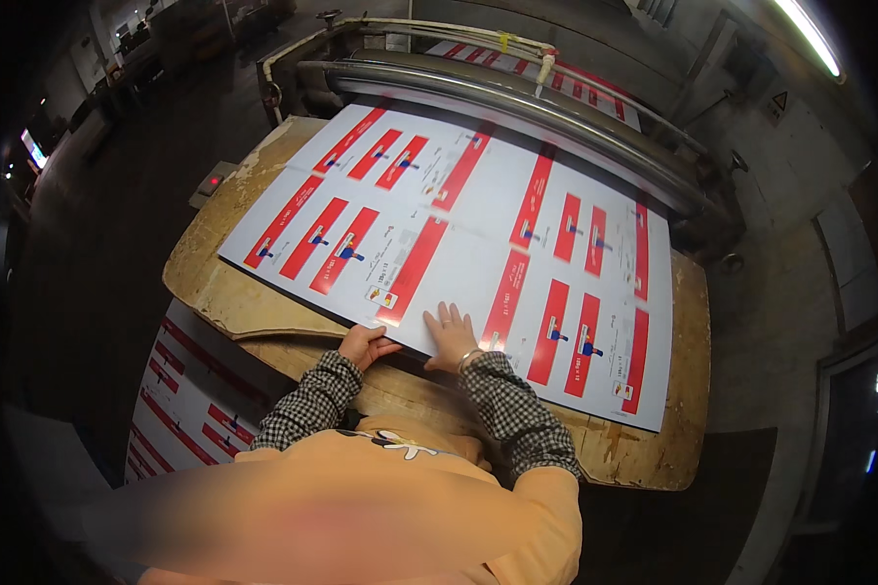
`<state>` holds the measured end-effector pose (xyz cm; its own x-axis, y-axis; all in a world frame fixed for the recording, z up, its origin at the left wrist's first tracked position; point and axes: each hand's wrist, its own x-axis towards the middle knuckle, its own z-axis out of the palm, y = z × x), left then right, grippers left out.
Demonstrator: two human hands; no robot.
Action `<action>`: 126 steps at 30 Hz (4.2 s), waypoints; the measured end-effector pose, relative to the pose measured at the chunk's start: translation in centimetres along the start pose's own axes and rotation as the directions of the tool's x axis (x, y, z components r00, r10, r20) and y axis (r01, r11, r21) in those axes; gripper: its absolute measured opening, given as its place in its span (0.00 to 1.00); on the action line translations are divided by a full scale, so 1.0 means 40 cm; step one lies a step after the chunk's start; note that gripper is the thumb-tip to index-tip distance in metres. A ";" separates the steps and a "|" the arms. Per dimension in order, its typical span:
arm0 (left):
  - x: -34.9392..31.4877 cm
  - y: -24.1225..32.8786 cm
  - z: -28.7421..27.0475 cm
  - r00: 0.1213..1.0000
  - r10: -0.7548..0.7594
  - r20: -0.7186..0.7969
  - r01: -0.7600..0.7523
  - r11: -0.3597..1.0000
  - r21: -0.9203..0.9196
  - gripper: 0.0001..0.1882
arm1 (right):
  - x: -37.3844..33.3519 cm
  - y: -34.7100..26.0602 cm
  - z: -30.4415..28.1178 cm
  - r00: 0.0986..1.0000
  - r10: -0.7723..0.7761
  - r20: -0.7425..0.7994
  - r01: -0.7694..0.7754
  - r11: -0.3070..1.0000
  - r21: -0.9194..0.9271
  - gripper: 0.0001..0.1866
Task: Inspecting and aligning large printed sheets on a processing machine table in a paper mill environment.
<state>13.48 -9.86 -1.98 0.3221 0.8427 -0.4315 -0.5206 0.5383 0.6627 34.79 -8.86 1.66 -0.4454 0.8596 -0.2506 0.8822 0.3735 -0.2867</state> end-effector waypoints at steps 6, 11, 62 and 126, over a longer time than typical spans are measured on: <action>-0.007 0.003 -0.015 0.997 -0.078 -0.010 0.078 0.995 0.060 0.13 | -0.016 0.035 -0.125 0.999 -0.044 0.012 0.037 0.939 0.343 0.26; 0.002 -0.015 0.002 0.999 -0.025 -0.029 0.024 0.998 -0.052 0.18 | -0.051 0.033 -0.171 0.980 -0.021 -0.200 0.121 0.856 0.502 0.18; 0.008 -0.005 0.000 1.000 -0.025 -0.018 0.025 1.000 -0.013 0.18 | 0.080 0.110 -0.057 0.965 0.258 -0.047 -0.209 0.864 0.458 0.28; -0.005 -0.010 -0.002 0.998 -0.065 -0.021 0.063 0.995 -0.077 0.18 | -0.064 -0.008 -0.083 0.984 0.122 -0.130 0.004 0.715 0.699 0.18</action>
<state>13.56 -10.23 -2.19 0.3382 0.8056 -0.4865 -0.5587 0.5879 0.5851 36.15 -10.04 5.45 -0.3103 0.9369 -0.1613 0.5220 0.0261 -0.8525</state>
